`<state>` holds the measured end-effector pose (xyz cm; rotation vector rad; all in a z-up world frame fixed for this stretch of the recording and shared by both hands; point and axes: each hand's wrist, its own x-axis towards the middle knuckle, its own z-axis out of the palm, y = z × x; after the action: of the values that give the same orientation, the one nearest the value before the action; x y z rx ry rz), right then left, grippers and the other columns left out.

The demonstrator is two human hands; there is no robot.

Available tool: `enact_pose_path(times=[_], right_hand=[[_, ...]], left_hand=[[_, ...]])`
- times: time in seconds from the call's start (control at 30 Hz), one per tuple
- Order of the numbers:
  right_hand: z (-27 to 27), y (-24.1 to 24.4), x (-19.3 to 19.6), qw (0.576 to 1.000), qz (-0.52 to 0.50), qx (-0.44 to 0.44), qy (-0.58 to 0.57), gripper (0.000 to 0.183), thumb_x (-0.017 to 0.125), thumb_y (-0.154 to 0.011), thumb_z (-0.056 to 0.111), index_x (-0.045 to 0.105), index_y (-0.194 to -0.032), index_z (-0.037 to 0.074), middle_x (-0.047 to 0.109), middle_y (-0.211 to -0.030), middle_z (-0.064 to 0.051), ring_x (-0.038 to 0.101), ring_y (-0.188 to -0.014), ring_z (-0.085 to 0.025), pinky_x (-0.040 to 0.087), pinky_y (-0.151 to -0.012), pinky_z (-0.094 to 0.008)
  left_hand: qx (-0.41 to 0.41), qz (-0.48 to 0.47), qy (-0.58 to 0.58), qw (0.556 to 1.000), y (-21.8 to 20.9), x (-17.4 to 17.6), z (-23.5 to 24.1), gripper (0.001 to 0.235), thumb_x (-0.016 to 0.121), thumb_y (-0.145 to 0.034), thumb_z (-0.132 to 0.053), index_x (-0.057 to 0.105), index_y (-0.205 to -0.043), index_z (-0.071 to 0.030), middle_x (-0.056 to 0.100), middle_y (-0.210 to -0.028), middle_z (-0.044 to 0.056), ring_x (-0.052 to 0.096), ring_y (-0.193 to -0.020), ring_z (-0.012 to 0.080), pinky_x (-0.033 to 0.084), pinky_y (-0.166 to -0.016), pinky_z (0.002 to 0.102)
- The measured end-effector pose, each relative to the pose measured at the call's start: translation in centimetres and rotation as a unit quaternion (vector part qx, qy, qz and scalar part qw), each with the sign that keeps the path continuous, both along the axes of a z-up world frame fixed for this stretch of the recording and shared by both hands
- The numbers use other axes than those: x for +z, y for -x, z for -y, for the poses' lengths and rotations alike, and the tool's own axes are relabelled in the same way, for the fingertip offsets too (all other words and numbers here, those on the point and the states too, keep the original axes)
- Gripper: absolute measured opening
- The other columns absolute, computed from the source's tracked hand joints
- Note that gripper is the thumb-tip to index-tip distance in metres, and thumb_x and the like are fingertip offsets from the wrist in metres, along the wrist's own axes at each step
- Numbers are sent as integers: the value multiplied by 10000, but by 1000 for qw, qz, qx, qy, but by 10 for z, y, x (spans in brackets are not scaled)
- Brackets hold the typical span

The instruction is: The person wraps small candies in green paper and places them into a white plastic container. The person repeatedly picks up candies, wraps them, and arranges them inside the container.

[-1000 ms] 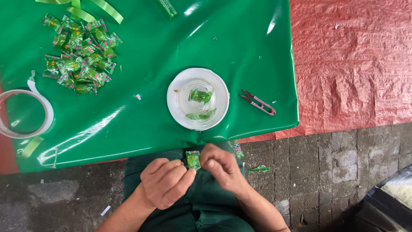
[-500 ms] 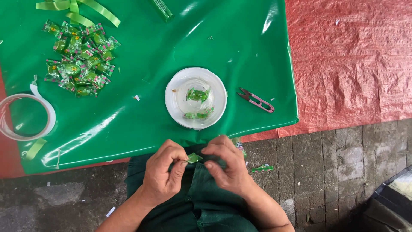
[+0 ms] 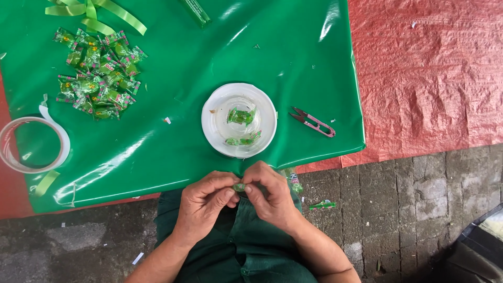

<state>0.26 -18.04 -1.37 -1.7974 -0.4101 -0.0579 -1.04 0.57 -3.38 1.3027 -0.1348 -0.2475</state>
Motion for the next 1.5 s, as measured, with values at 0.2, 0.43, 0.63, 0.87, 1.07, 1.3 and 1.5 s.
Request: enact_pose_path(times=[0.2, 0.43, 0.63, 0.87, 1.07, 1.3, 1.5], right_hand=[[1, 1, -1, 1000, 18, -4, 1, 202, 523, -1070, 239, 571, -986, 62, 566, -881, -67, 575, -771, -227, 477, -705, -351], [-3, 1, 3, 980, 166, -40, 101, 111, 543, -1029, 75, 605, -963, 11, 598, -897, -125, 590, -785, -275, 518, -671, -356], [5, -4, 9, 995, 95, 29, 28, 308, 487, -1085, 261, 640, -977, 17, 600, -933, -134, 619, -838, -276, 543, -745, -365], [6, -1, 3, 999, 10, 45, -9, 229, 518, -1075, 282, 542, -994, 69, 563, -897, -69, 569, -777, -225, 482, -709, -342], [-1, 3, 0, 999, 26, 20, 9, 171, 506, -1072, 191, 517, -956, 66, 520, -859, -66, 511, -748, -230, 443, -691, -356], [13, 4, -1, 997, -25, 63, 24, 297, 500, -1081, 331, 649, -1094, 74, 616, -988, -100, 623, -930, -256, 517, -840, -363], [42, -7, -21, 993, 70, -74, 55, 181, 608, -1015, 196, 702, -1068, 50, 631, -877, -114, 643, -793, -295, 552, -665, -405]], left_hand=[[-1, 18, -55, 998, -6, 17, 0, 181, 670, -974, -153, 740, -1048, -3, 710, -982, 133, 716, -661, 152, 683, -601, 259], [42, 47, -82, 995, -3, 17, 3, 120, 681, -963, -98, 722, -1019, -1, 720, -968, 147, 687, -606, 145, 628, -592, 221], [67, 121, -173, 975, -3, 24, 6, 67, 709, -943, -110, 724, -974, -53, 711, -904, 91, 637, -676, 130, 535, -611, 243], [40, 173, -198, 964, -6, 28, 8, 95, 680, -968, -115, 715, -977, -27, 704, -931, 100, 681, -747, 177, 584, -667, 269], [14, 165, -201, 965, -8, 29, 3, 127, 729, -937, -125, 726, -1015, -25, 721, -966, 111, 707, -823, 200, 587, -732, 293], [-52, 147, -260, 953, -20, 32, -23, 63, 731, -922, -98, 741, -983, -110, 579, -976, 41, 619, -827, 161, 500, -713, 287], [-8, 222, -323, 920, -89, 29, -43, 84, 699, -962, -81, 778, -956, -108, 721, -906, 113, 707, -744, 373, 566, -615, 430]])
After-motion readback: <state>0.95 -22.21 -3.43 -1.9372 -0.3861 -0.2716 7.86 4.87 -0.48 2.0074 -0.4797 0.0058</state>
